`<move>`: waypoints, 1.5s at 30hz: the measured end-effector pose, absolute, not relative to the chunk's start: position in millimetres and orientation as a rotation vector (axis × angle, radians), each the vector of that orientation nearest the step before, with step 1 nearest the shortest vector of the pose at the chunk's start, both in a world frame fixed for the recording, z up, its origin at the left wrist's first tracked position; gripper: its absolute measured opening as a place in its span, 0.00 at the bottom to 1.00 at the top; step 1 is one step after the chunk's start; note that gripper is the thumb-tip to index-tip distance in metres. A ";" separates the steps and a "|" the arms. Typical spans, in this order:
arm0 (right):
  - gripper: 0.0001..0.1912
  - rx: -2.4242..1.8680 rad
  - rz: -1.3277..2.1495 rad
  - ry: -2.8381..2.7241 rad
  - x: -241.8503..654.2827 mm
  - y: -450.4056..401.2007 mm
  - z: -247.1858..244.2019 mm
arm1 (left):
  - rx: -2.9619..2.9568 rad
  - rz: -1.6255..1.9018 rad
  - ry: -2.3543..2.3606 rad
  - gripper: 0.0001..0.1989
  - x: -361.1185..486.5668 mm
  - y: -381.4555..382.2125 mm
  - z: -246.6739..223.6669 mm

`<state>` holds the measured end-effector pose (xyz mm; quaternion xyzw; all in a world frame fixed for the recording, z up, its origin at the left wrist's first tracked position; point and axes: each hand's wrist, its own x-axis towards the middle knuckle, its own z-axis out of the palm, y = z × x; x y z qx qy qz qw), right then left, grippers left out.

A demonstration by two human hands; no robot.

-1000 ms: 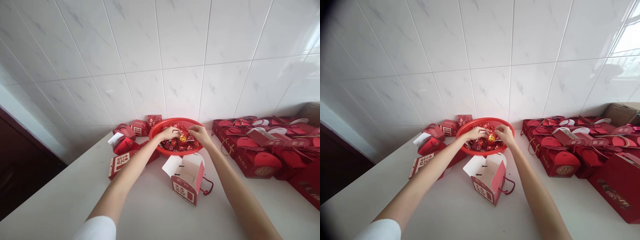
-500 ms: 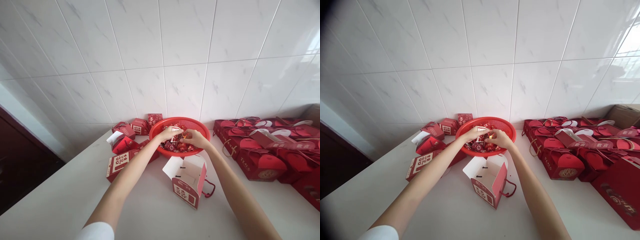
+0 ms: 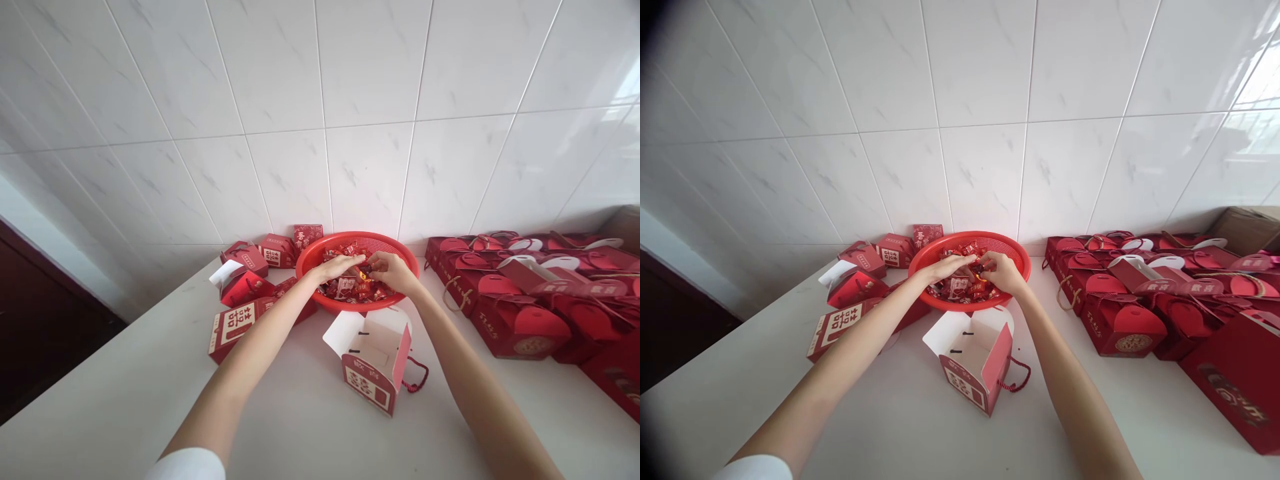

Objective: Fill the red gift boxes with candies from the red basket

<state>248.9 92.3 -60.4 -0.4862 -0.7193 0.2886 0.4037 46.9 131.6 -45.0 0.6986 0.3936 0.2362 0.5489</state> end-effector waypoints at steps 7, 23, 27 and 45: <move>0.17 -1.211 0.792 -1.760 250.3 95.9 -63.9 | 1.724 0.681 0.862 0.26 44.1 132.3 -43.3; 0.18 -1.051 1.009 -1.404 250.7 87.4 -54.1 | 1.880 1.002 1.046 0.11 40.7 146.6 -50.0; 0.11 -1.100 0.979 -1.353 253.0 86.3 -50.2 | 1.958 0.893 1.220 0.04 32.2 155.4 -59.5; 0.14 -1.016 1.319 -1.219 242.7 87.3 -46.1 | 2.093 1.248 0.842 0.07 45.0 130.0 -45.4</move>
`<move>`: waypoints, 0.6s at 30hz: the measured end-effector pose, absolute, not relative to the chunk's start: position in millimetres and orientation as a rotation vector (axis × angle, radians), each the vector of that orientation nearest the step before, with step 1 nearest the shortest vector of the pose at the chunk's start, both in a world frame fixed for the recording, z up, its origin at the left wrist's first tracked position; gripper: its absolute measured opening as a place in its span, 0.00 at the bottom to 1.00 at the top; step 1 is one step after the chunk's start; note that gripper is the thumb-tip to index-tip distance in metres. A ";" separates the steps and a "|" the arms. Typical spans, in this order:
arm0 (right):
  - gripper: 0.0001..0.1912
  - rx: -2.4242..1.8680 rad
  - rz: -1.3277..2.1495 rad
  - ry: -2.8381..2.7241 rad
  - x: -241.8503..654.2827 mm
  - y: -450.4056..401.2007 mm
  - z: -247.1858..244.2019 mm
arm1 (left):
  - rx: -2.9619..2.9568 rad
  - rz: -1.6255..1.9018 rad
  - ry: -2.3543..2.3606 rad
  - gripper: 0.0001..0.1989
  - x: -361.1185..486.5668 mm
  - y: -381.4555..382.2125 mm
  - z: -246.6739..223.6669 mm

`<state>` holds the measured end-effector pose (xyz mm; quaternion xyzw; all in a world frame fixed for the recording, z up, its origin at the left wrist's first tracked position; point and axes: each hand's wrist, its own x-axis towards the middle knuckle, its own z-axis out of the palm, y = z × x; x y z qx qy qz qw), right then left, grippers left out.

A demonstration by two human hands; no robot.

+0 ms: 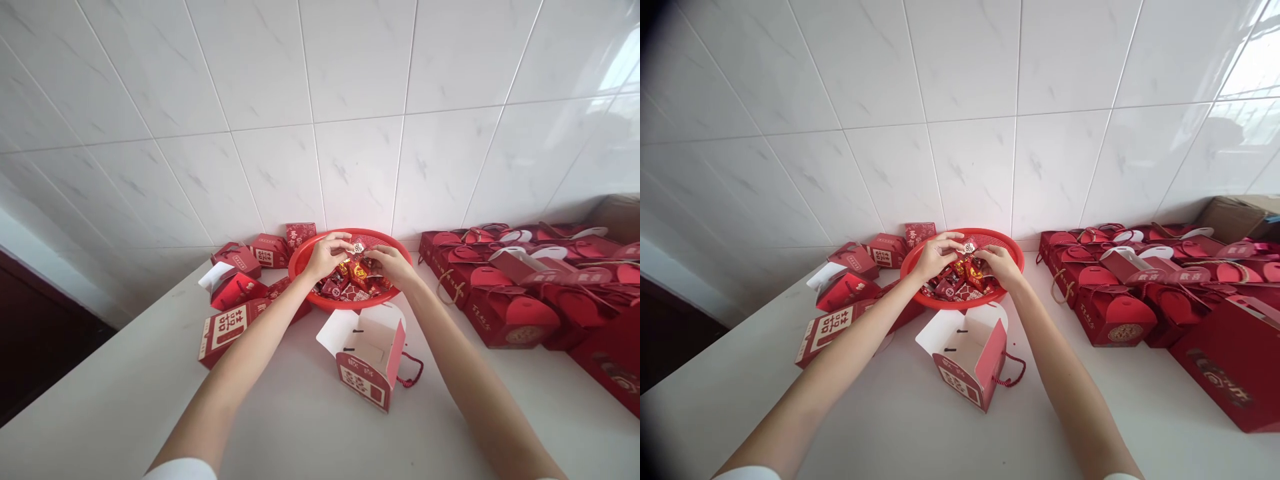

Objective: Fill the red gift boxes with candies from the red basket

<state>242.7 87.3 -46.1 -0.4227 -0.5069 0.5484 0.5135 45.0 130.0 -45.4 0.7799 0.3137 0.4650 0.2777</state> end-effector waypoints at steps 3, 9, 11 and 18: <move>0.13 -1.005 1.347 -1.176 239.6 88.4 -46.9 | 2.079 1.273 0.827 0.07 44.6 129.2 -46.1; 0.12 -0.984 1.368 -1.116 240.0 88.7 -46.7 | 2.075 1.263 0.845 0.07 46.1 126.1 -43.4; 0.11 -0.965 1.355 -1.096 240.4 89.2 -47.2 | 2.073 1.293 0.903 0.08 46.8 124.1 -41.7; 0.12 -0.894 1.267 -0.960 242.8 95.1 -52.9 | 2.060 1.195 1.045 0.12 42.9 133.3 -44.8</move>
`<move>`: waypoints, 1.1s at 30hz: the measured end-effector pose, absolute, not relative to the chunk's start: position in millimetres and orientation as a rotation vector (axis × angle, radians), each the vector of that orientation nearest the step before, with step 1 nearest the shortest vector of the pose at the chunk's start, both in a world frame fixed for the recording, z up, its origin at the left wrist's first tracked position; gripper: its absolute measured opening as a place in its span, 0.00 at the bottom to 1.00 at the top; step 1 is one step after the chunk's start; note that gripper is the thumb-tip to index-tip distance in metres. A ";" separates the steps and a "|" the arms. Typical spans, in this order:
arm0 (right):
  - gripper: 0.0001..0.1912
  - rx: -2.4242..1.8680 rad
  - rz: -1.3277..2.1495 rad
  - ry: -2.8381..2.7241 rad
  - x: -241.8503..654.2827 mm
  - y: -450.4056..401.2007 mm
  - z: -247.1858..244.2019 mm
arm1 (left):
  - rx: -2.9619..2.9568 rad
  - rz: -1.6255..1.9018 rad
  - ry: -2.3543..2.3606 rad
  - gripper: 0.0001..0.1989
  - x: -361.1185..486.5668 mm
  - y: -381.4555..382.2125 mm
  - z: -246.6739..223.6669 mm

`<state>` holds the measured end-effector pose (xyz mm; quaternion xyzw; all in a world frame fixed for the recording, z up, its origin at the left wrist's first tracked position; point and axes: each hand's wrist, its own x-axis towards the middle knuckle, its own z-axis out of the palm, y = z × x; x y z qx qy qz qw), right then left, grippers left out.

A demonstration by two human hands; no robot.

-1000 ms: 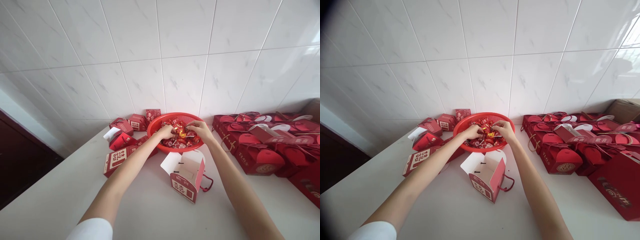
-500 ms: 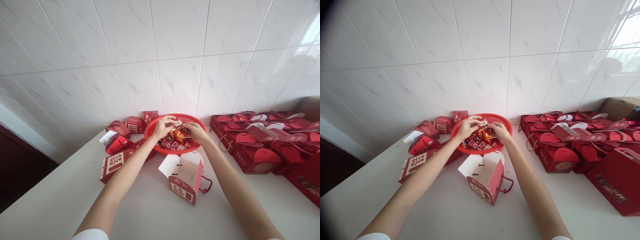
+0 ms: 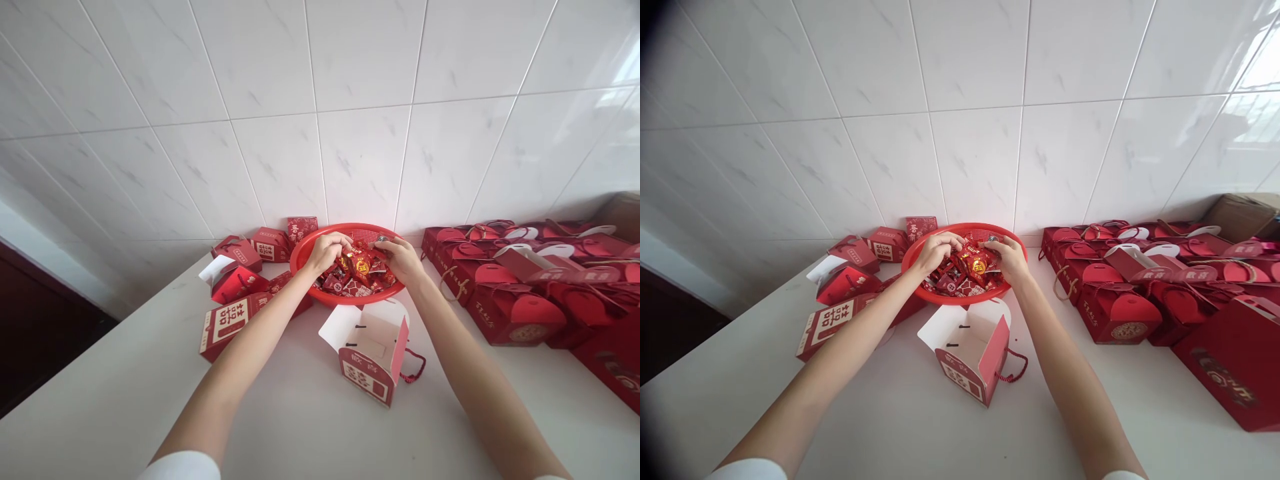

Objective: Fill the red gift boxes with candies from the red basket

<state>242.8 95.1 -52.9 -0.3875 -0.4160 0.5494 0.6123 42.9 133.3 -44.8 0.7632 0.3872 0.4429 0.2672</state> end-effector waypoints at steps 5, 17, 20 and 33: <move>0.12 -0.884 1.239 -0.832 246.8 103.3 -57.5 | 2.088 1.049 1.182 0.16 39.1 150.0 -48.5; 0.07 -0.794 1.212 -0.586 250.3 108.1 -56.4 | 2.369 0.405 1.077 0.15 127.3 168.5 -60.7; 0.04 -0.782 1.203 -0.546 250.5 109.3 -56.9 | 2.328 0.490 1.097 0.14 122.8 175.0 -59.2; 0.14 -0.816 1.306 -0.773 241.7 94.6 -49.9 | 1.994 0.912 0.938 0.21 80.6 167.0 -40.2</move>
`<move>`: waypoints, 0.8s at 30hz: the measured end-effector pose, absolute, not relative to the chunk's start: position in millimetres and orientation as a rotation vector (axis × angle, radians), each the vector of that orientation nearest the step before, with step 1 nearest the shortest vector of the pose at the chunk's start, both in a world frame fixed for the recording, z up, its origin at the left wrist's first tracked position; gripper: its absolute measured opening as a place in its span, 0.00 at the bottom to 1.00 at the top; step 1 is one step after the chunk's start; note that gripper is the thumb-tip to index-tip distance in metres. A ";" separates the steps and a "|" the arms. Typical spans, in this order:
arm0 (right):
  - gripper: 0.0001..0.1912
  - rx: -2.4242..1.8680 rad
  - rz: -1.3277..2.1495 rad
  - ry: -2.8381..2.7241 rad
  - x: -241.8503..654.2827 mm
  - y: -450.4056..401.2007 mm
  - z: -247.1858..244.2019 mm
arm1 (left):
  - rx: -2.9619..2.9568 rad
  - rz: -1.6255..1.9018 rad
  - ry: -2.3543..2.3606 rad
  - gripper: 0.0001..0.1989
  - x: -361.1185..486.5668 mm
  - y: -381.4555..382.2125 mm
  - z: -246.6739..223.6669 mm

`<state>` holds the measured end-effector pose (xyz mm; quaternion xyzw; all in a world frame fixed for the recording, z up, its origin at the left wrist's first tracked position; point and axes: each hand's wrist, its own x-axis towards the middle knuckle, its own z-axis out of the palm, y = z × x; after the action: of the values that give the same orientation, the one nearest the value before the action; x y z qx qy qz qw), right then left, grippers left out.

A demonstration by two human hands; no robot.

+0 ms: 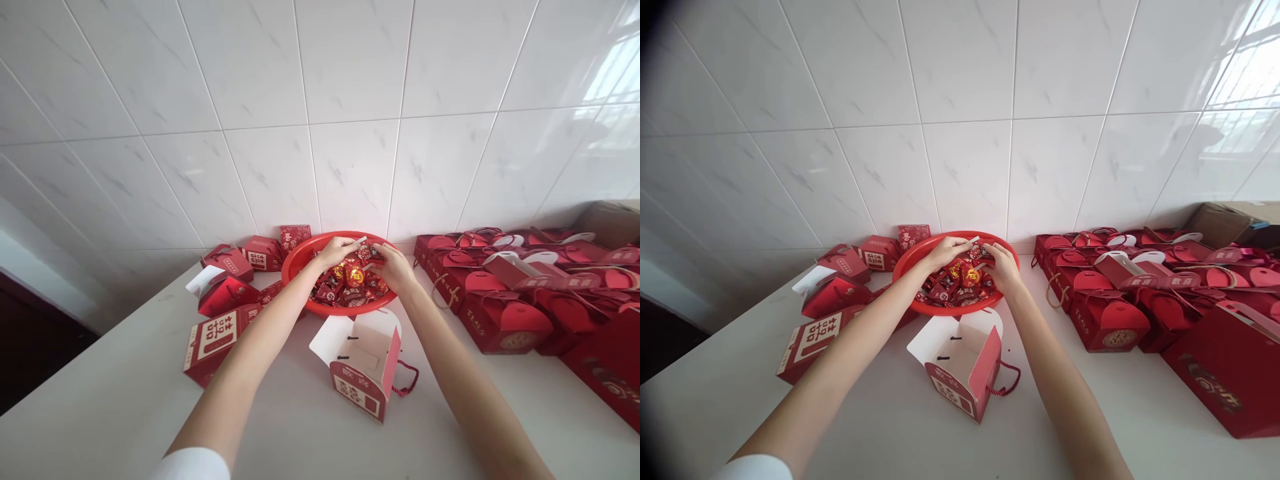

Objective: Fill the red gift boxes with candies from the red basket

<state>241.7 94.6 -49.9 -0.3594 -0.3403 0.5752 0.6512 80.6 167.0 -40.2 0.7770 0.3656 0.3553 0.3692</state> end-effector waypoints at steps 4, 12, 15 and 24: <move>0.16 -0.813 1.349 -0.865 240.8 87.9 -44.5 | 1.947 0.975 0.955 0.22 75.7 168.1 -37.3; 0.16 -0.833 1.317 -0.866 241.7 89.2 -44.5 | 1.873 1.139 1.421 0.11 12.9 187.4 -37.0; 0.15 -0.842 1.314 -0.848 241.4 89.7 -44.7 | 1.911 1.010 1.487 0.04 4.5 182.7 -45.6; 0.15 -0.863 1.300 -0.821 238.9 85.8 -41.1 | 1.929 1.001 1.493 0.04 5.6 182.4 -49.7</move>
<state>238.9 85.8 -41.1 -0.3777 -0.3592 0.5691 0.6359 5.6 182.4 -49.7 0.7085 0.5482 0.3675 0.2497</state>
